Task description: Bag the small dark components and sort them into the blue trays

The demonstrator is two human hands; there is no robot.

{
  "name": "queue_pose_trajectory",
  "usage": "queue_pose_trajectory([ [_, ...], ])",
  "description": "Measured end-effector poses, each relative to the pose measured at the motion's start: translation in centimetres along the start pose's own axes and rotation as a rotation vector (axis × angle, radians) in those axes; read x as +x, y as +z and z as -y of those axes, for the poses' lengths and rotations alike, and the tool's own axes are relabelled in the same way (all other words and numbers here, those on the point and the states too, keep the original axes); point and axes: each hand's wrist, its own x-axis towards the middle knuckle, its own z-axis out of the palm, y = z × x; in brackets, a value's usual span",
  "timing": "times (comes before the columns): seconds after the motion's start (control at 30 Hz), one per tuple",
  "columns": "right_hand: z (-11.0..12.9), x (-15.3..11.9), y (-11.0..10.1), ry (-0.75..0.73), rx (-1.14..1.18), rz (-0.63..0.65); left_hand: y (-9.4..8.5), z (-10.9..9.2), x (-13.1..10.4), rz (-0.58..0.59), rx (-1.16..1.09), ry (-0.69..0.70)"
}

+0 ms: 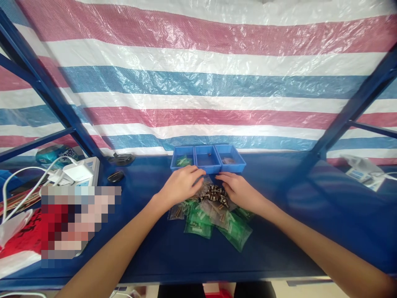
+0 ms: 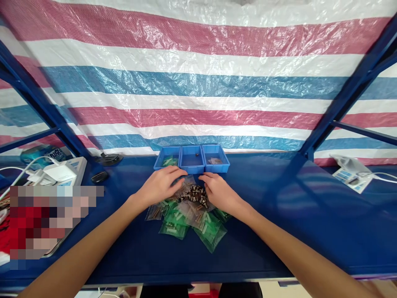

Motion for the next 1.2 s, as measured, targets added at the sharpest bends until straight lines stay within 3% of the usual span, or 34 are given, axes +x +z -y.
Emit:
queue_pose_trajectory([
  [0.17, 0.3, -0.2, 0.4, -0.035, 0.006, 0.009, 1.0, -0.9, -0.1, 0.13, -0.01, 0.061],
  [0.47, 0.1, -0.2, 0.4, -0.057, -0.058, 0.069, 1.3, -0.9, -0.1, 0.163, -0.042, 0.039],
  [0.97, 0.1, -0.2, -0.9, -0.046, 0.026, 0.155, 1.0, -1.3, -0.2, 0.221, -0.022, -0.013],
  [1.2, 0.6, 0.2, -0.7, -0.045, 0.021, 0.139, 1.0, -1.4, -0.2, 0.233, 0.001, -0.005],
])
